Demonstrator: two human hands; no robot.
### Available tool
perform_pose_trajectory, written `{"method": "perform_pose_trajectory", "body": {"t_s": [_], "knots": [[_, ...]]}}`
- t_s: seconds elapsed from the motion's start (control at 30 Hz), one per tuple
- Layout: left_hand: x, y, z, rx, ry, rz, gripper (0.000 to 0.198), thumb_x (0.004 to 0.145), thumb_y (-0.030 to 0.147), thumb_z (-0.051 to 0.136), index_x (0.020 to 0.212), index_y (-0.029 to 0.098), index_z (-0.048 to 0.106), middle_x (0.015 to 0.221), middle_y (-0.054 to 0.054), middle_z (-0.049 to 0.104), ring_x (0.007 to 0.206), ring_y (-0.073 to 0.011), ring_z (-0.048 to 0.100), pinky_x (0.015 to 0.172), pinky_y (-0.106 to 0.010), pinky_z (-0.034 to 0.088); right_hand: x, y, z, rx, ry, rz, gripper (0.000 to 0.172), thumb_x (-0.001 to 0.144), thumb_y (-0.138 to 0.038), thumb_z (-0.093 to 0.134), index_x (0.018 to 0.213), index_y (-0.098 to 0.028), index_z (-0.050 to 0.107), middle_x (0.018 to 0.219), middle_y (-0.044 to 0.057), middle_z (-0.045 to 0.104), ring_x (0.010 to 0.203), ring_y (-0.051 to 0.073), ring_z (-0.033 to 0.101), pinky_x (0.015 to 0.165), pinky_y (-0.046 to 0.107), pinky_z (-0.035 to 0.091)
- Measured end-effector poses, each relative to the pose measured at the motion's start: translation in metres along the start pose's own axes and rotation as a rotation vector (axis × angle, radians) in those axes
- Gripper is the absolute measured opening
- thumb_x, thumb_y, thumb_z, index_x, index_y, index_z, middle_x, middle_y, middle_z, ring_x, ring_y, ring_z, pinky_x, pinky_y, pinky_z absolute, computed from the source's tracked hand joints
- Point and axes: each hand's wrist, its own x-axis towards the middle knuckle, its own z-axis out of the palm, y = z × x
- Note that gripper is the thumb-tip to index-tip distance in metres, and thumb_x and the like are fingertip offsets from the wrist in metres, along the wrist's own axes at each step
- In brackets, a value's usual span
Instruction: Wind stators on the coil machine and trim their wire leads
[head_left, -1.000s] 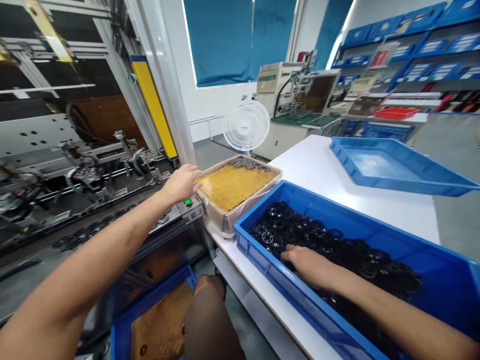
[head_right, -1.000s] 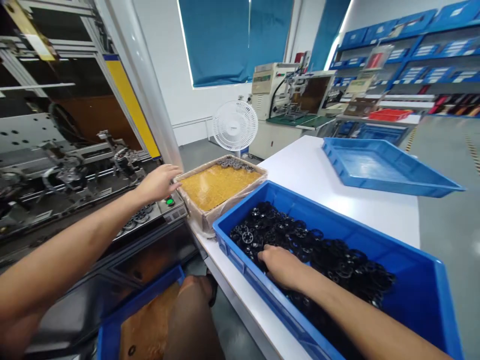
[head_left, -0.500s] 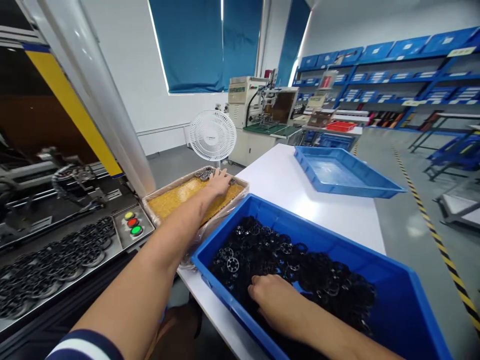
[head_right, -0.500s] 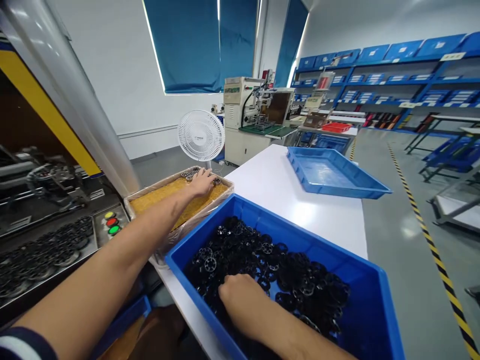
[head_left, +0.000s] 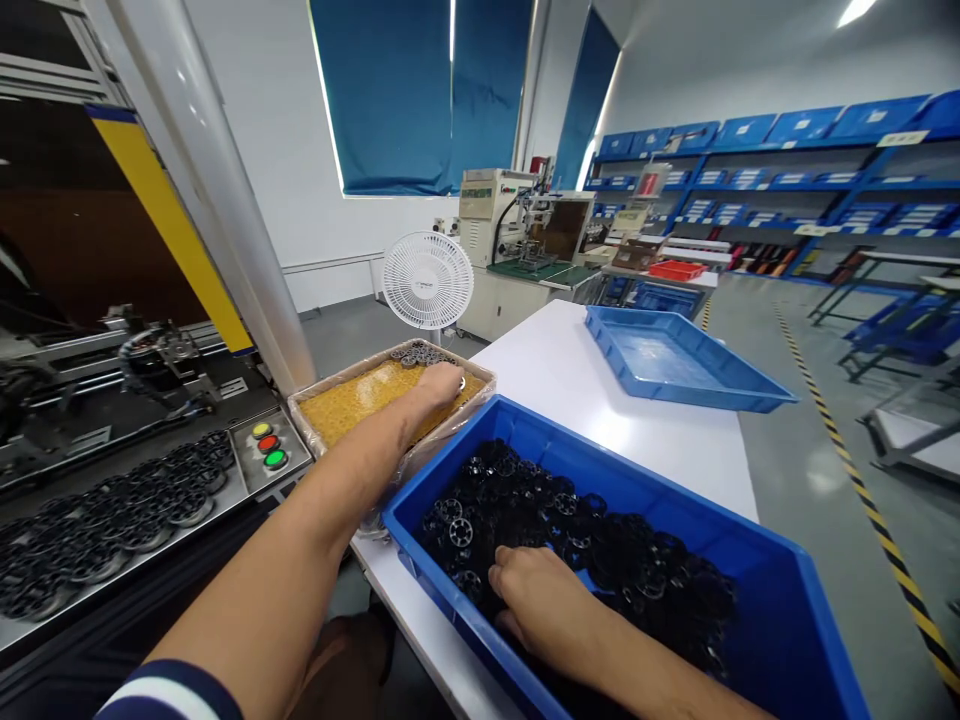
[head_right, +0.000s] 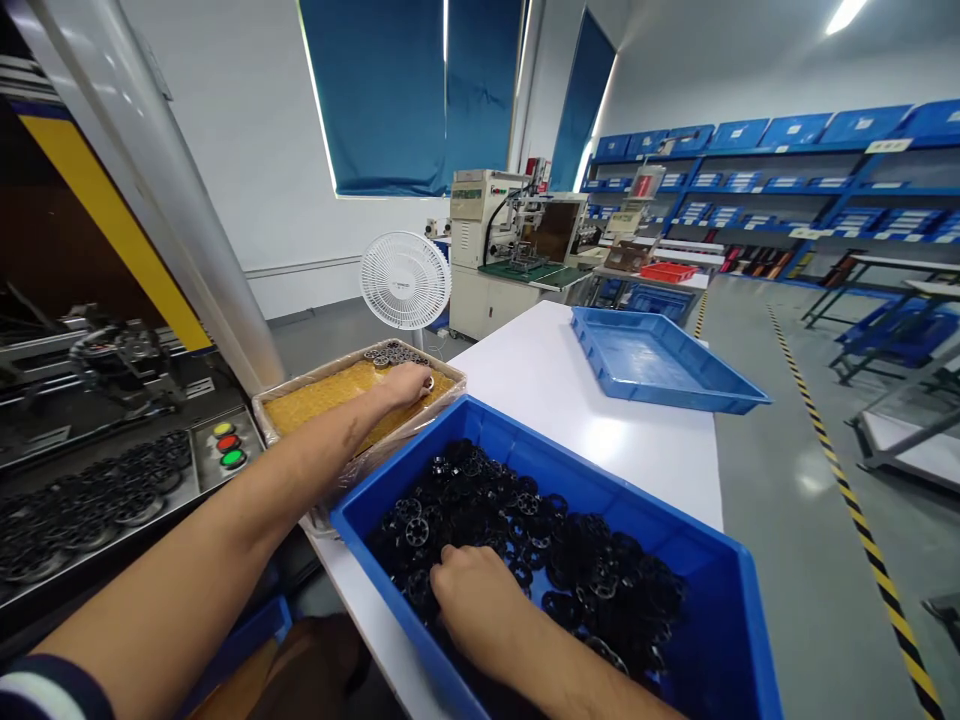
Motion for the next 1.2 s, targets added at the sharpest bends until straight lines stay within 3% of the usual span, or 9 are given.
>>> {"method": "perform_pose_trajectory", "body": {"t_s": [0.17, 0.3, 0.4, 0.47, 0.6, 0.7, 0.87, 1.07, 1.2], "knots": [[-0.066, 0.004, -0.034, -0.289, 0.096, 0.039, 0.037, 0.091, 0.033, 0.059, 0.124, 0.017, 0.057, 0.121, -0.010, 0.063, 0.106, -0.0225, 0.063, 0.092, -0.045, 0.053, 0.005, 0.003, 0.001, 0.018, 0.077, 0.022, 0.023, 0.077, -0.022, 0.070, 0.097, -0.012, 0.069, 0.103, 0.014, 0.071, 0.095, 0.031, 0.069, 0.085, 0.041, 0.055], [-0.175, -0.002, -0.057, -0.587, 0.169, 0.049, 0.036, 0.091, 0.030, 0.058, 0.124, 0.016, 0.062, 0.110, -0.009, 0.071, 0.095, -0.0191, 0.067, 0.087, -0.034, 0.053, 0.007, 0.006, 0.001, -0.012, 0.126, 0.006, 0.014, 0.084, -0.023, 0.063, 0.090, -0.012, 0.069, 0.099, 0.013, 0.070, 0.093, 0.030, 0.069, 0.084, 0.041, 0.056], [-0.271, -0.010, -0.054, -0.777, 0.200, -0.036, 0.044, 0.092, 0.032, 0.055, 0.130, 0.010, 0.057, 0.102, -0.012, 0.074, 0.084, -0.0180, 0.070, 0.078, -0.031, 0.056, 0.010, 0.020, 0.011, -0.031, 0.228, -0.067, 0.020, 0.089, -0.018, 0.051, 0.098, -0.013, 0.068, 0.109, 0.014, 0.067, 0.094, 0.026, 0.070, 0.085, 0.039, 0.057], [-0.329, -0.013, -0.044, -0.987, 0.225, -0.124, 0.050, 0.085, 0.030, 0.066, 0.130, 0.011, 0.057, 0.106, -0.013, 0.074, 0.085, -0.0180, 0.071, 0.077, -0.030, 0.057, 0.015, 0.031, 0.019, -0.045, 0.342, -0.139, 0.025, 0.091, -0.017, 0.045, 0.102, -0.014, 0.067, 0.115, 0.014, 0.065, 0.092, 0.024, 0.071, 0.083, 0.038, 0.059], [-0.410, -0.009, -0.030, -1.494, 0.335, -0.330, 0.054, 0.065, 0.019, 0.083, 0.116, 0.015, 0.066, 0.115, -0.013, 0.072, 0.068, -0.0095, 0.067, 0.063, -0.022, 0.055, 0.020, 0.018, 0.011, -0.058, 0.720, -0.310, 0.022, 0.095, -0.026, 0.048, 0.098, -0.014, 0.067, 0.109, 0.015, 0.067, 0.093, 0.026, 0.070, 0.085, 0.043, 0.060], [-0.437, 0.001, -0.032, -1.577, 0.375, -0.359, 0.049, 0.062, 0.015, 0.085, 0.109, 0.016, 0.071, 0.108, -0.010, 0.075, 0.073, -0.0086, 0.067, 0.069, -0.020, 0.056, 0.008, -0.034, -0.008, 0.034, 0.871, -0.494, 0.013, 0.092, -0.021, 0.056, 0.101, -0.016, 0.065, 0.117, 0.014, 0.063, 0.101, 0.024, 0.066, 0.089, 0.040, 0.058], [-0.441, 0.022, -0.036, -1.630, 0.339, -0.285, 0.050, 0.058, 0.009, 0.087, 0.105, 0.016, 0.073, 0.109, -0.009, 0.075, 0.081, -0.0093, 0.070, 0.078, -0.019, 0.056, -0.025, -0.118, -0.011, 0.223, 0.896, -0.743, 0.025, 0.085, -0.004, 0.062, 0.106, -0.016, 0.063, 0.116, 0.014, 0.058, 0.102, 0.021, 0.061, 0.081, 0.033, 0.057], [-0.432, 0.045, -0.022, -1.732, 0.303, -0.158, 0.056, 0.053, 0.002, 0.088, 0.104, 0.018, 0.072, 0.100, -0.006, 0.078, 0.081, -0.0126, 0.074, 0.078, -0.021, 0.059, -0.045, -0.136, 0.003, 0.438, 0.899, -0.819, 0.049, 0.082, 0.000, 0.063, 0.127, -0.014, 0.049, 0.110, 0.012, 0.060, 0.105, 0.020, 0.059, 0.089, 0.034, 0.054], [-0.428, 0.054, -0.016, -1.729, 0.264, -0.103, 0.054, 0.054, 0.002, 0.087, 0.103, 0.019, 0.073, 0.098, -0.004, 0.079, 0.090, -0.0151, 0.074, 0.083, -0.020, 0.058, -0.046, -0.136, 0.003, 0.450, 0.883, -0.845, 0.048, 0.083, -0.004, 0.065, 0.127, -0.014, 0.051, 0.112, 0.013, 0.058, 0.106, 0.021, 0.057, 0.090, 0.037, 0.053]]}}
